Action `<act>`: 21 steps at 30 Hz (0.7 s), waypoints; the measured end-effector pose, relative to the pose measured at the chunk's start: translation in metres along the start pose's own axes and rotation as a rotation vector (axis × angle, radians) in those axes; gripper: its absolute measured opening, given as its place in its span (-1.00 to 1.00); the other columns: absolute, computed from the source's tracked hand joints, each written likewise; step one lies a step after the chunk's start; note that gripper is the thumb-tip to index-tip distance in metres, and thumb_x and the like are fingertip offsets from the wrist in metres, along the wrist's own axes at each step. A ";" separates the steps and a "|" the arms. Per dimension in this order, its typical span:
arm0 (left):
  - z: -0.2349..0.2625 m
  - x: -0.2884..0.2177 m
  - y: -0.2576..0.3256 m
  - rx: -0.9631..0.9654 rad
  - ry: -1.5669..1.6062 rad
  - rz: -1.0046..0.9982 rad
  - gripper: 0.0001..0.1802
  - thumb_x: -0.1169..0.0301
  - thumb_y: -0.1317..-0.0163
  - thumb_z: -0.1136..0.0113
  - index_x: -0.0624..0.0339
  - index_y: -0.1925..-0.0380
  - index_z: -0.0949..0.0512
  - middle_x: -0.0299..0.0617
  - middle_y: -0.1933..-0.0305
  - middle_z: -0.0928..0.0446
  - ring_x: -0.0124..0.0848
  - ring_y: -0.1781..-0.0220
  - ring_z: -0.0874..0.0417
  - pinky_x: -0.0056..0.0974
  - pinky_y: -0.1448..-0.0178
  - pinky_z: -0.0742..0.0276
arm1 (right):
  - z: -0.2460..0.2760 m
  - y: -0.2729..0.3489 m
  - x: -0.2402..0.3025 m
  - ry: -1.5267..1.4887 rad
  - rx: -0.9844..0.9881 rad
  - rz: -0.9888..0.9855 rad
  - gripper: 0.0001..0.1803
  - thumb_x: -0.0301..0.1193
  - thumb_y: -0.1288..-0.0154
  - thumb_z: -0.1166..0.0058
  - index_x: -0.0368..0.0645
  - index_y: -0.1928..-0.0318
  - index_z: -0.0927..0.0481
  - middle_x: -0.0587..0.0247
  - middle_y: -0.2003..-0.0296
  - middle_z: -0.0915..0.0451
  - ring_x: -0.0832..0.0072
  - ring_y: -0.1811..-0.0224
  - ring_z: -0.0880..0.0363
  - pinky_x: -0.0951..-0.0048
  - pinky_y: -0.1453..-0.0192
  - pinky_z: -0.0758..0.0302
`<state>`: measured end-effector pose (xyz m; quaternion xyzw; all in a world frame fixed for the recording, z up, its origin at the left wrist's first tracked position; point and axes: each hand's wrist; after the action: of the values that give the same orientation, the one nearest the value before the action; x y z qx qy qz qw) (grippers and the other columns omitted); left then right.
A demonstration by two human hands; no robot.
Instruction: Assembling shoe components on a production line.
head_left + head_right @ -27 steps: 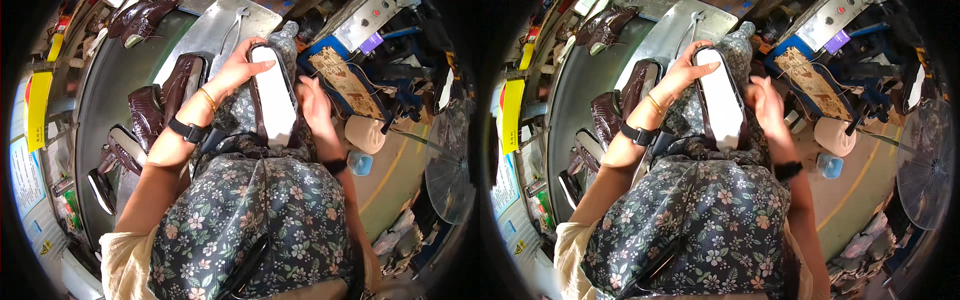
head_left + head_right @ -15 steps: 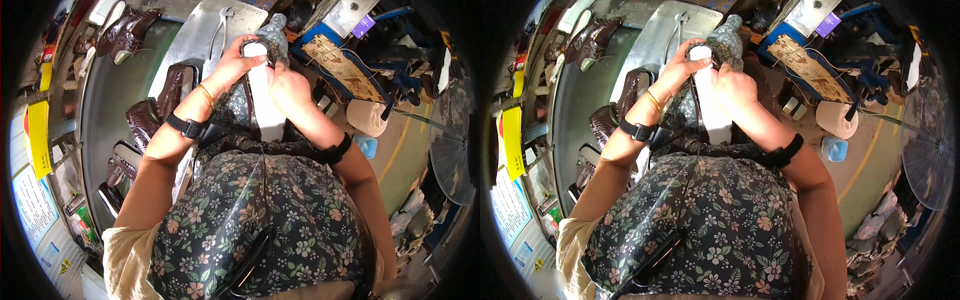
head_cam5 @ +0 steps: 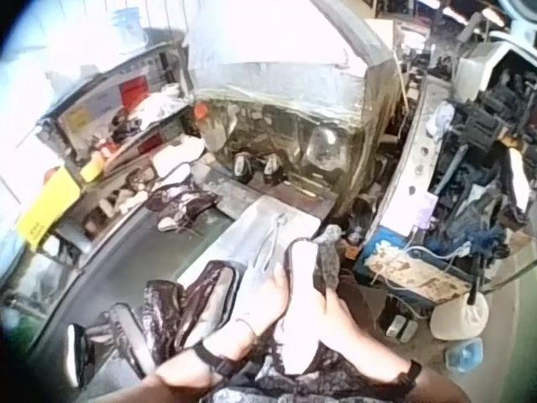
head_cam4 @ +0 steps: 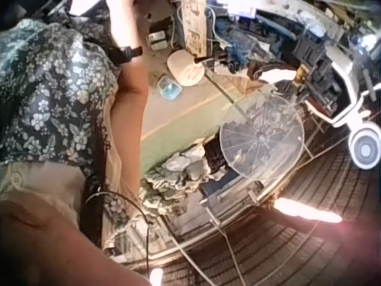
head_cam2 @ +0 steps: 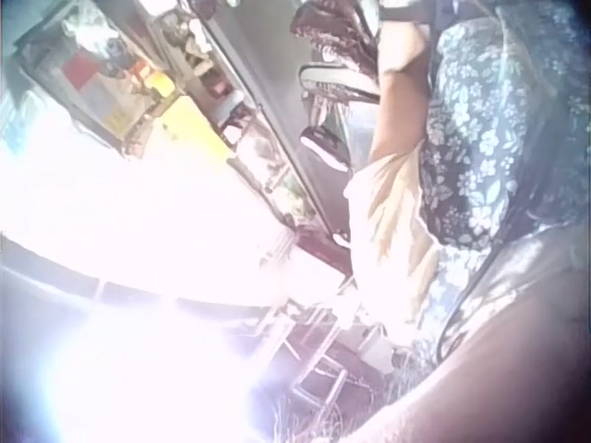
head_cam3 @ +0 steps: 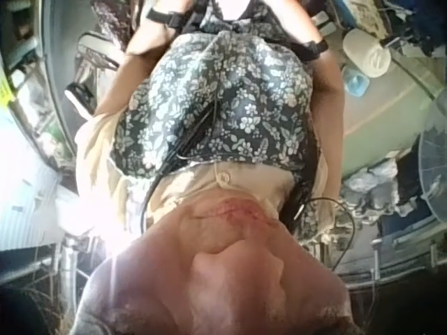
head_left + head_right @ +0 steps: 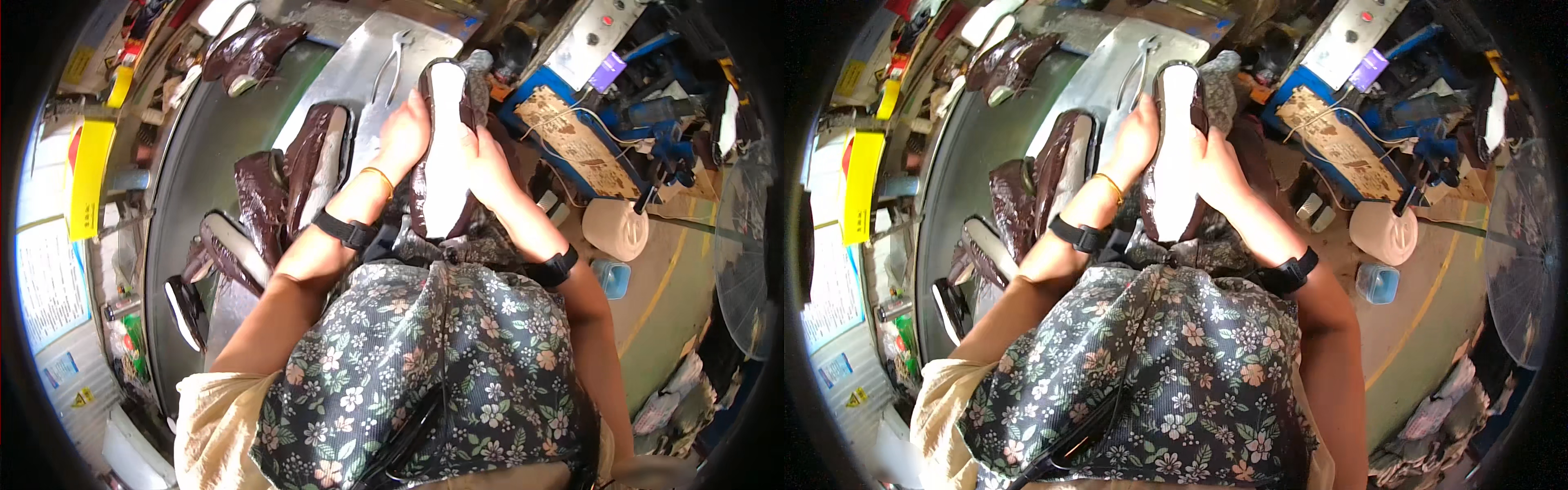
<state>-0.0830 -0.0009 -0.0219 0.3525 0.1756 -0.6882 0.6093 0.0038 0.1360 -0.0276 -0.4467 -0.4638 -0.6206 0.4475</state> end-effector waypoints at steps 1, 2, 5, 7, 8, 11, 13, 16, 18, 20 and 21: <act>0.011 -0.012 0.012 -0.073 -0.462 -0.238 -0.54 0.20 -0.43 0.23 0.31 0.26 -0.60 0.19 0.33 -0.63 0.03 0.30 -0.70 -0.05 0.17 -0.62 | -0.009 0.007 0.004 0.385 -0.095 0.109 -0.47 -0.12 -0.50 0.15 -0.50 0.07 -0.39 -0.15 0.33 -0.61 0.06 0.30 -0.66 0.25 0.19 -0.58; 0.015 -0.014 0.015 -0.217 -0.582 -0.384 -0.58 0.24 -0.39 0.18 0.21 0.46 -0.61 0.05 0.49 -0.63 0.01 0.45 -0.69 0.01 0.38 -0.59 | -0.015 0.011 0.011 0.378 -0.080 0.097 -0.47 -0.12 -0.50 0.15 -0.50 0.07 -0.39 -0.15 0.33 -0.61 0.06 0.30 -0.66 0.25 0.19 -0.58; 0.033 -0.012 0.005 -0.143 -0.625 -0.426 -0.59 0.23 -0.42 0.14 0.28 0.39 -0.59 0.08 0.61 -0.58 -0.01 0.54 -0.67 -0.01 0.48 -0.59 | -0.026 0.010 0.034 0.460 -0.053 -0.067 -0.54 -0.21 -0.51 0.13 -0.46 -0.05 -0.37 -0.16 0.28 -0.62 0.17 0.27 -0.65 0.28 0.17 -0.55; 0.040 0.009 0.032 -0.024 -0.467 -0.458 -0.63 0.26 -0.43 0.15 0.38 0.21 -0.51 0.20 0.41 -0.58 0.05 0.46 -0.67 0.03 0.37 -0.59 | -0.018 0.012 0.010 0.286 -0.040 0.063 -0.55 -0.20 -0.50 0.12 -0.45 0.02 -0.35 -0.24 0.30 -0.61 0.03 0.25 -0.66 0.19 0.19 -0.56; 0.039 0.020 0.058 0.116 -0.318 -0.473 -0.59 0.29 -0.43 0.16 0.49 0.03 -0.44 0.33 0.21 -0.58 0.11 0.37 -0.67 0.08 0.26 -0.60 | -0.021 0.018 -0.005 0.101 -0.009 0.172 -0.56 -0.18 -0.48 0.12 -0.43 0.08 -0.32 -0.32 0.32 -0.60 -0.11 0.22 -0.66 0.10 0.21 -0.57; 0.001 0.036 0.109 -0.114 0.012 -0.383 -0.49 0.34 -0.44 0.16 0.45 -0.27 -0.19 0.40 -0.07 -0.45 0.17 -0.03 -0.57 0.00 -0.11 -0.51 | -0.027 0.032 -0.016 0.189 -0.116 0.237 -0.45 -0.12 -0.50 0.15 -0.42 -0.15 -0.27 -0.35 0.15 -0.58 -0.08 0.06 -0.63 0.12 0.04 -0.55; -0.005 0.039 0.103 -0.144 0.260 -0.347 -0.48 0.33 -0.44 0.12 0.40 -0.30 -0.18 0.31 -0.18 -0.42 0.08 -0.19 -0.51 -0.09 -0.29 -0.39 | -0.018 0.030 -0.008 0.282 -0.133 0.227 -0.41 -0.07 -0.50 0.17 -0.41 -0.18 -0.25 -0.35 0.14 -0.57 -0.08 0.05 -0.63 0.13 0.03 -0.55; 0.022 0.036 0.052 0.376 0.951 0.298 -0.27 -0.13 -0.49 0.39 0.33 -0.10 -0.50 -0.01 0.01 -0.63 -0.23 -0.02 -0.64 -0.16 -0.17 -0.48 | 0.017 -0.004 -0.021 0.384 -0.044 0.274 -0.22 0.21 -0.47 0.40 -0.37 -0.03 -0.42 -0.17 0.25 -0.60 0.08 0.23 -0.64 0.22 0.17 -0.56; 0.028 0.026 0.004 0.363 0.812 0.303 -0.16 -0.20 -0.46 0.54 0.29 -0.01 -0.59 -0.06 0.06 -0.65 -0.30 0.05 -0.65 -0.19 -0.13 -0.49 | 0.034 -0.045 0.015 -0.026 -0.020 -0.404 -0.13 0.36 -0.37 0.44 -0.28 0.16 -0.52 0.13 0.38 -0.51 0.56 0.34 -0.47 0.46 0.35 -0.44; 0.012 0.016 -0.048 0.278 0.653 0.168 -0.19 -0.21 -0.44 0.40 0.33 0.09 -0.59 -0.03 0.05 -0.64 -0.25 0.00 -0.63 -0.17 -0.09 -0.47 | 0.040 -0.096 0.021 -0.047 -0.139 -0.321 -0.18 0.31 -0.39 0.35 -0.29 0.26 -0.56 0.22 0.54 -0.46 0.55 0.37 -0.47 0.41 0.32 -0.47; -0.001 0.012 -0.071 0.266 0.556 0.090 -0.23 -0.22 -0.42 0.32 0.32 0.18 -0.59 -0.03 0.11 -0.64 -0.21 0.02 -0.63 -0.16 -0.02 -0.47 | 0.035 -0.127 0.008 0.117 -0.068 -0.178 -0.31 0.19 -0.42 0.24 -0.28 0.22 -0.55 0.21 0.46 -0.51 0.47 0.35 -0.54 0.34 0.36 -0.50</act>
<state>-0.1515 0.0054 -0.0444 0.6112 0.2281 -0.5549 0.5162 -0.1161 0.1900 -0.0359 -0.3816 -0.4534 -0.6984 0.4014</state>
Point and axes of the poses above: each hand's wrist, its own y-axis away from the middle knuckle, its own z-axis out of the back of the hand, x = y × z
